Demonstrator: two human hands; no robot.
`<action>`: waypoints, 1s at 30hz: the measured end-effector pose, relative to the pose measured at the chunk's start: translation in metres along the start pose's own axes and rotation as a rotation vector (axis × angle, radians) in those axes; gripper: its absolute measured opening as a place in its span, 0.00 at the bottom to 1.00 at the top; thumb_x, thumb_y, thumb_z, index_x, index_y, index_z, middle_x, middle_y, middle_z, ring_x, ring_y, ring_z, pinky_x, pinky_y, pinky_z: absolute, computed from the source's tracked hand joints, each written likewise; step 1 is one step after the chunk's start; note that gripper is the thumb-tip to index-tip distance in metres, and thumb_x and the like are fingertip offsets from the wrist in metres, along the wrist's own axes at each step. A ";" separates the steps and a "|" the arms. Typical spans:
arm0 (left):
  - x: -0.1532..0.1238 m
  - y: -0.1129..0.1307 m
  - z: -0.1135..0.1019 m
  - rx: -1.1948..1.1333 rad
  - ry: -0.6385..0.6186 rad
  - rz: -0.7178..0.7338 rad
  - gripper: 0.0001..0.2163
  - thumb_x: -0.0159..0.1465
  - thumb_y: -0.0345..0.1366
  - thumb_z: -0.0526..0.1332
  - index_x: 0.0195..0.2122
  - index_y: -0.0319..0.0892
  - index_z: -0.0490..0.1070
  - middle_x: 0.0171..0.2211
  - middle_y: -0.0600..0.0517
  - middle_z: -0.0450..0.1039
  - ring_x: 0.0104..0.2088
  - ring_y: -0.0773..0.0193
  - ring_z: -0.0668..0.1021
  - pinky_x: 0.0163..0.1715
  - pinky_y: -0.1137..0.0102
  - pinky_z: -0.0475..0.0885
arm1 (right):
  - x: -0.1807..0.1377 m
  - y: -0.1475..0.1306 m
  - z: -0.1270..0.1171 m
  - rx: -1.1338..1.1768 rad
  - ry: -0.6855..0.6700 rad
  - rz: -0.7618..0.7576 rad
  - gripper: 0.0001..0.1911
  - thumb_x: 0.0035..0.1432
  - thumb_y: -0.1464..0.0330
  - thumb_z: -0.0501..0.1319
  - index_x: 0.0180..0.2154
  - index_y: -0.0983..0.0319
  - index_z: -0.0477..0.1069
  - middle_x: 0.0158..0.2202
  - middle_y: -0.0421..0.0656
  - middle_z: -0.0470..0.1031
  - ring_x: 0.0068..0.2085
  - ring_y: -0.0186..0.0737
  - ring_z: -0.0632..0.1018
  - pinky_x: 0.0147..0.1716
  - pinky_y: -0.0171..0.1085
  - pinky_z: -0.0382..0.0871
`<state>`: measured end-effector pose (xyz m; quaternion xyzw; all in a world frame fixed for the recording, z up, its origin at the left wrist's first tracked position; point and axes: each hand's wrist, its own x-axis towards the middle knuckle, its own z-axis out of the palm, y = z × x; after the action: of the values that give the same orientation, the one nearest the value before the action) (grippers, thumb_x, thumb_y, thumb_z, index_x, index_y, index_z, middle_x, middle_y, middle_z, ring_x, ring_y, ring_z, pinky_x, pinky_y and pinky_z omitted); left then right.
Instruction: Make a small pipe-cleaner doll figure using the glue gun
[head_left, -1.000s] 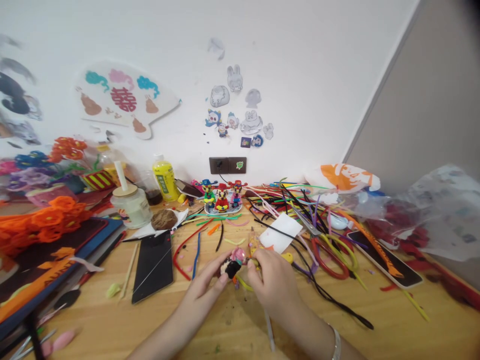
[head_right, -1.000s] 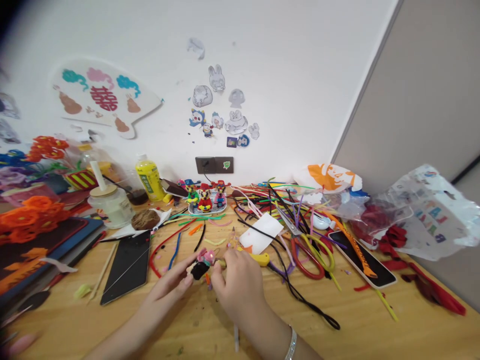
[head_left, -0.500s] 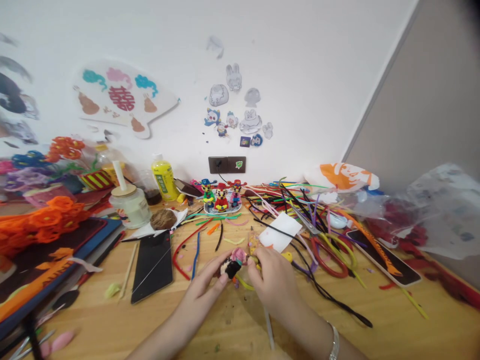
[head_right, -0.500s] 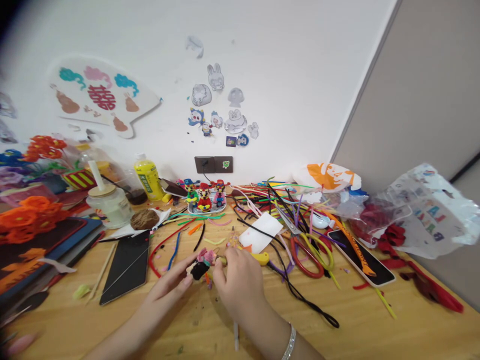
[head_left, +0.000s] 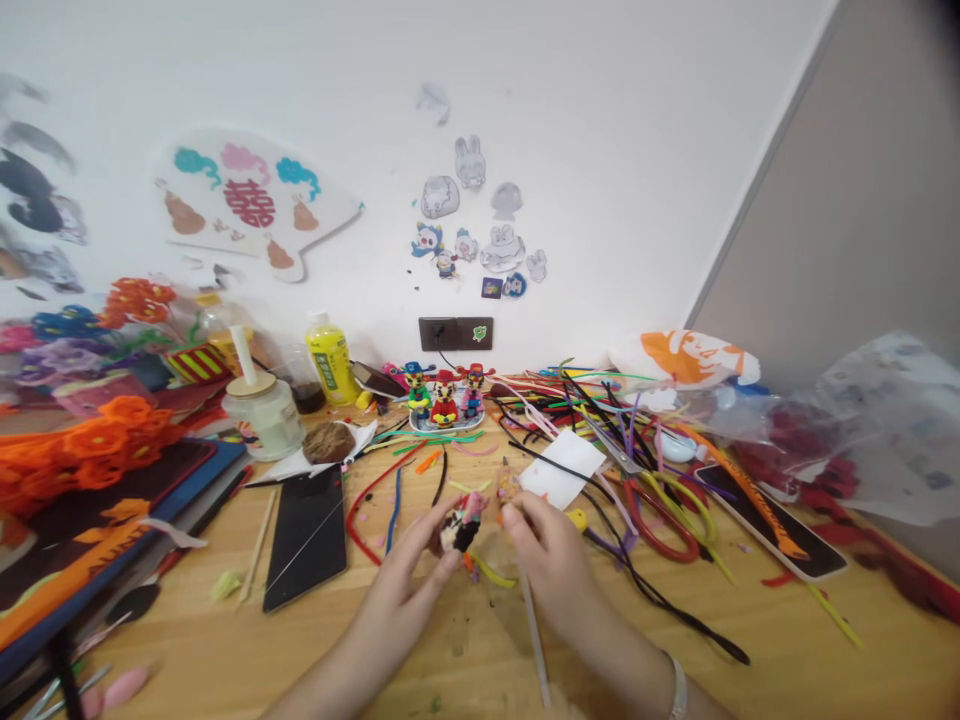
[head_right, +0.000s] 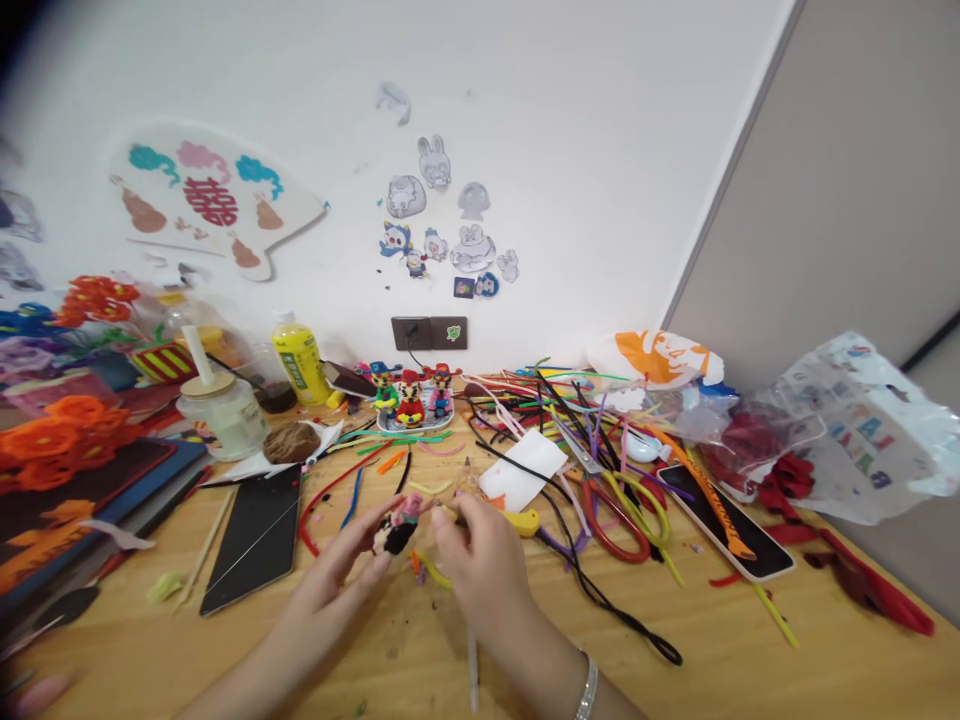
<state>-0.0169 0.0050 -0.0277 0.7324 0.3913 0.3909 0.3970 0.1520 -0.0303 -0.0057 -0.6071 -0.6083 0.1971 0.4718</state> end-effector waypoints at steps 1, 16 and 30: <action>0.000 0.000 -0.001 0.099 0.010 0.058 0.20 0.59 0.38 0.54 0.53 0.46 0.59 0.51 0.46 0.66 0.49 0.57 0.69 0.48 0.63 0.63 | 0.001 0.000 0.000 0.105 -0.001 0.032 0.14 0.55 0.61 0.50 0.22 0.62 0.60 0.19 0.35 0.59 0.23 0.32 0.63 0.23 0.31 0.54; -0.001 0.007 -0.002 -0.069 0.124 0.010 0.20 0.56 0.43 0.56 0.49 0.45 0.63 0.49 0.45 0.68 0.48 0.57 0.70 0.45 0.64 0.66 | -0.010 -0.016 -0.001 0.289 0.091 -0.181 0.04 0.47 0.71 0.57 0.26 0.62 0.71 0.24 0.40 0.72 0.27 0.35 0.72 0.28 0.32 0.65; 0.005 0.015 0.003 -0.472 0.103 -0.157 0.23 0.45 0.45 0.66 0.43 0.44 0.67 0.41 0.46 0.74 0.41 0.56 0.74 0.38 0.67 0.69 | -0.008 -0.009 0.018 0.629 0.051 0.178 0.09 0.45 0.69 0.60 0.32 0.62 0.67 0.27 0.39 0.70 0.27 0.34 0.71 0.27 0.33 0.67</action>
<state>-0.0083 0.0034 -0.0145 0.5659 0.3646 0.4760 0.5658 0.1314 -0.0338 -0.0099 -0.4871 -0.4503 0.4005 0.6321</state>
